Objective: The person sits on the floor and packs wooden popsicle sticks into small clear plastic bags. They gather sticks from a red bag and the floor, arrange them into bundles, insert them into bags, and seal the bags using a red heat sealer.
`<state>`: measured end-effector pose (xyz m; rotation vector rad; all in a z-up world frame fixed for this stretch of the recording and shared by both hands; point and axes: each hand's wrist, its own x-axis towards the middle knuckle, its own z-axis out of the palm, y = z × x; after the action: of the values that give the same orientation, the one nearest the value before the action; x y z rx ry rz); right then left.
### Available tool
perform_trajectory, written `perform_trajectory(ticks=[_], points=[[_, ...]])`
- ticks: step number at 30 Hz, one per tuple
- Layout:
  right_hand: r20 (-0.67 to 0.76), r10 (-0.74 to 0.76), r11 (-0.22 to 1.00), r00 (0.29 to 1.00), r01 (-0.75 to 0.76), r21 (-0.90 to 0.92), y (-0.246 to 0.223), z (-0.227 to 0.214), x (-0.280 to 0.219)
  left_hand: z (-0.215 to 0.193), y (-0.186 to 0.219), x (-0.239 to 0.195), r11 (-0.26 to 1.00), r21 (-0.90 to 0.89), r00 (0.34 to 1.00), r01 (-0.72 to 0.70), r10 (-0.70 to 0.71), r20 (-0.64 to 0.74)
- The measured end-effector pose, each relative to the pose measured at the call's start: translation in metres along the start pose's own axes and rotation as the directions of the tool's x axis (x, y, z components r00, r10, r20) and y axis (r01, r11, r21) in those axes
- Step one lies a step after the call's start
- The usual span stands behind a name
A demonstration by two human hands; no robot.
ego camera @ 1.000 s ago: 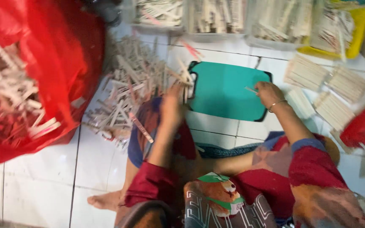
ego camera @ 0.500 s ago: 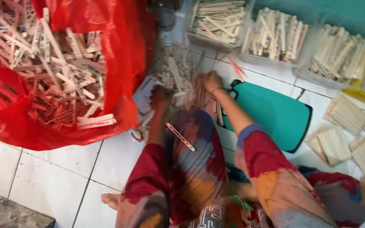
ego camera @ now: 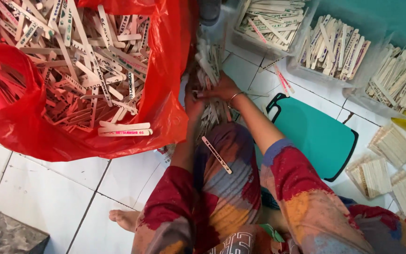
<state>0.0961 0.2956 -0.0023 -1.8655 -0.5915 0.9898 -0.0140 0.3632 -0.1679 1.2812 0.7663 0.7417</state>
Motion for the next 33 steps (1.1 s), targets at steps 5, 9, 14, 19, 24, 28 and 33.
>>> perform_trajectory(ticks=[5, 9, 14, 19, 24, 28, 33], points=[[-0.091, -0.094, 0.984, 0.991, 0.078, -0.16, 0.04, -0.011, 0.007, 0.011, 0.072, -0.011, 0.897, -0.435, 0.986, 0.083, -0.009, 0.169], [-0.294, -0.389, 0.919, 0.873, 0.392, -0.05, 0.007, -0.024, -0.034, 0.005, 0.15, -0.031, 0.825, -0.562, 0.811, 0.065, 0.285, 0.511], [-0.328, -0.272, 0.945, 0.905, 0.188, -0.266, 0.058, 0.016, -0.024, 0.0, 0.048, -0.021, 0.987, -0.117, 0.827, -0.109, 0.155, 0.54], [-0.375, -0.347, 0.929, 0.86, 0.26, -0.263, 0.139, -0.002, 0.018, -0.001, 0.013, -0.028, 0.982, -0.177, 0.808, 0.064, 0.053, 0.587], [-0.285, -0.258, 0.949, 0.923, 0.186, -0.256, 0.193, 0.0, 0.049, 0.003, 0.003, -0.035, 0.993, 0.114, 0.83, -0.011, -0.055, 0.555], [-0.17, 0.055, 0.688, 0.984, 0.086, 0.72, 0.13, -0.012, 0.014, 0.001, 0.074, -0.029, 0.722, 0.436, 0.804, -0.538, 0.283, 0.524], [0.045, -0.48, -0.074, 0.876, -0.092, 0.993, 0.136, 0.01, 0.024, -0.001, -0.014, -0.02, 0.739, 0.458, 0.833, -0.494, 0.25, 0.494]])
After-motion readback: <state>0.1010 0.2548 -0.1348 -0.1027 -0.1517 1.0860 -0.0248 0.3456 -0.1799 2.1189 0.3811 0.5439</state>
